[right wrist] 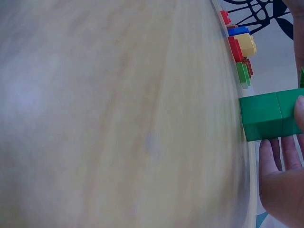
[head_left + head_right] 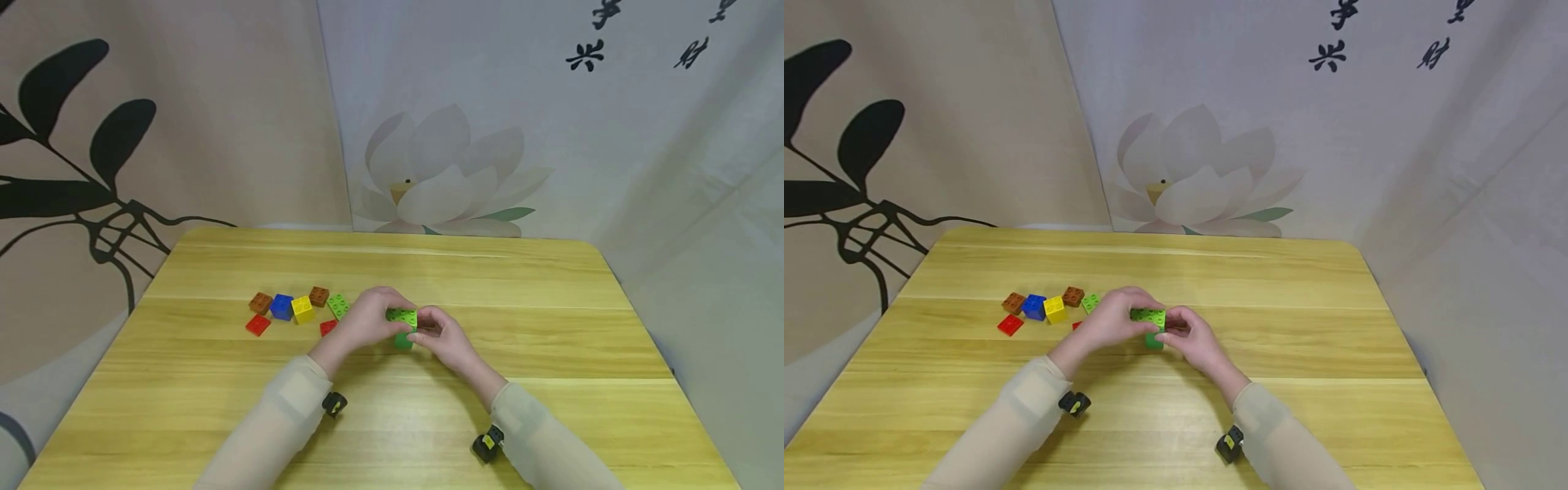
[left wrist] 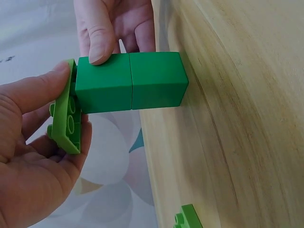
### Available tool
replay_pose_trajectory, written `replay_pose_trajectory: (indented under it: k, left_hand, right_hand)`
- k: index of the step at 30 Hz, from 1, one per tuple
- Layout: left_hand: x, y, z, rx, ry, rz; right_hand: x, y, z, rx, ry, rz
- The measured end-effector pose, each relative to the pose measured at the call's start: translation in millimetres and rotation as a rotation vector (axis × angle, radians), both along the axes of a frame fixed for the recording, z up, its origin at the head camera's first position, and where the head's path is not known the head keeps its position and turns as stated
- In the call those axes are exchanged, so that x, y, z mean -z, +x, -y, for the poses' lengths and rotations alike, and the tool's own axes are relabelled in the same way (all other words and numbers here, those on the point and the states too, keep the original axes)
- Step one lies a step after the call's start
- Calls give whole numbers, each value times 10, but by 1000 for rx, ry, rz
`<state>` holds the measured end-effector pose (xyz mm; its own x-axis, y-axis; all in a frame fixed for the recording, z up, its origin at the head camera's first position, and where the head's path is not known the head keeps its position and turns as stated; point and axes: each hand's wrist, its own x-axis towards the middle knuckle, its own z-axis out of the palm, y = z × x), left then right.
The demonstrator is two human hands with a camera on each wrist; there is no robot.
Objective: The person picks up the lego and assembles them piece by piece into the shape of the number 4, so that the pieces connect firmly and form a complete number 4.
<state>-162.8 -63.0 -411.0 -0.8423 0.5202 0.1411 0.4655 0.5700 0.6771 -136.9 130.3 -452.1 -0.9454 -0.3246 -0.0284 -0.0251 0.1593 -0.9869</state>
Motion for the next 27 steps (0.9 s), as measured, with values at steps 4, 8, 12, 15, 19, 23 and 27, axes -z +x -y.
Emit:
replay_pose_trajectory:
  k: [4,8,12,15,19,23,27]
  left_hand:
    - [-1,-1,-4,-14,7,12]
    - [-1,3,-9,-29,7,23]
    - [1,12,-12,-42,12,32]
    - [-3,17,-13,-46,14,37]
    - [-7,19,-15,-39,9,29]
    - [-7,17,-17,-39,8,20]
    - [4,18,-23,-48,13,23]
  right_hand:
    - [169,-68,-12,3,-7,-6]
    - [269,-100,-28,8,-16,-11]
    - [265,-96,-36,3,-15,-13]
    - [262,-95,-36,0,-21,-14]
    - [266,-97,-35,-2,-21,-18]
    - [263,-92,-29,-4,-24,-23]
    - [264,-91,-30,1,-23,-18]
